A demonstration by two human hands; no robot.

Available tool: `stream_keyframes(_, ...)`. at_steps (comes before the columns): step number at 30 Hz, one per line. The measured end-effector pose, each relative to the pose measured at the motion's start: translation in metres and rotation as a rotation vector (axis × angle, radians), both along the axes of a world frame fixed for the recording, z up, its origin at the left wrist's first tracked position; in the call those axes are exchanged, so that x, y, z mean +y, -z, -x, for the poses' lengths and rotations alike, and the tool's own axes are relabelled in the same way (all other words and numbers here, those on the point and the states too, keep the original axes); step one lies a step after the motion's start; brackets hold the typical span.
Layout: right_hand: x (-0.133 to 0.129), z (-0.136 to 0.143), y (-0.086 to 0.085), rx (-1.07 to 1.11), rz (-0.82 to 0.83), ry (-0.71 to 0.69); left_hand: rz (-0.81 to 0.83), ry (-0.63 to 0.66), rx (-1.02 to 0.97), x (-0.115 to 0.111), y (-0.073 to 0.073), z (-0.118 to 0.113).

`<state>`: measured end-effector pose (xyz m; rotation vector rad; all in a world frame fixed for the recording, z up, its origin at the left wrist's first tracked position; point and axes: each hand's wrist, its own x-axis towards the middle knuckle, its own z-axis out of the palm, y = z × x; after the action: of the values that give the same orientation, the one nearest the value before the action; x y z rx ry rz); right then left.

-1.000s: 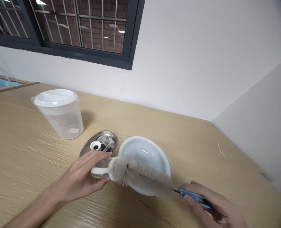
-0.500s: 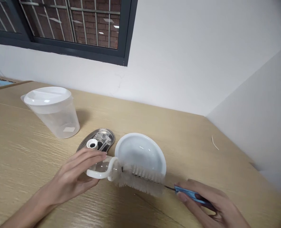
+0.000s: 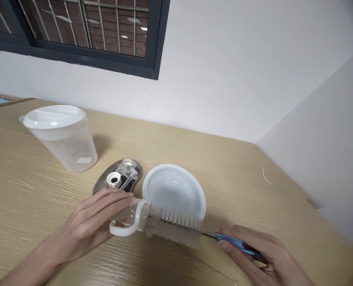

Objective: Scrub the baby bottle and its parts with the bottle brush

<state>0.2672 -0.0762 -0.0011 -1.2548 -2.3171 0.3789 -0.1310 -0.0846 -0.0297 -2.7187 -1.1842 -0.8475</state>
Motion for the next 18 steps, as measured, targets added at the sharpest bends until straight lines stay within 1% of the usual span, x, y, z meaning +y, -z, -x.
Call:
stream_keyframes(2, -0.001, 0.002, -0.002, -0.014, 0.015, 0.003, 0.0, 0.0, 0.001, 0.0, 0.001, 0.001)
stream_keyframes(5, -0.001, 0.001, -0.005, -0.019, -0.008, 0.009, 0.011, -0.005, -0.024, 0.001, 0.001, -0.001)
stream_keyframes(10, -0.001, -0.018, -0.013, 0.014, -0.077, 0.02, 0.076, -0.021, -0.228, -0.003, -0.004, -0.017)
stream_keyframes(12, -0.001, -0.026, -0.017, 0.052, -0.08, 0.049, 0.117, -0.017, -0.3, -0.007, -0.004, -0.025)
stream_keyframes(14, 0.001, -0.03, -0.02, 0.12, -0.077, 0.097, 0.21, -0.032, -0.385, -0.011, -0.004, -0.032)
stream_keyframes(16, 0.005, -0.031, -0.02, 0.191, -0.079, 0.153, 0.356, -0.048, -0.475, -0.015, -0.003, -0.039)
stream_keyframes(18, 0.011, -0.031, -0.015, 0.249, -0.075, 0.212, 0.526, -0.045, -0.559, -0.017, -0.002, -0.044)
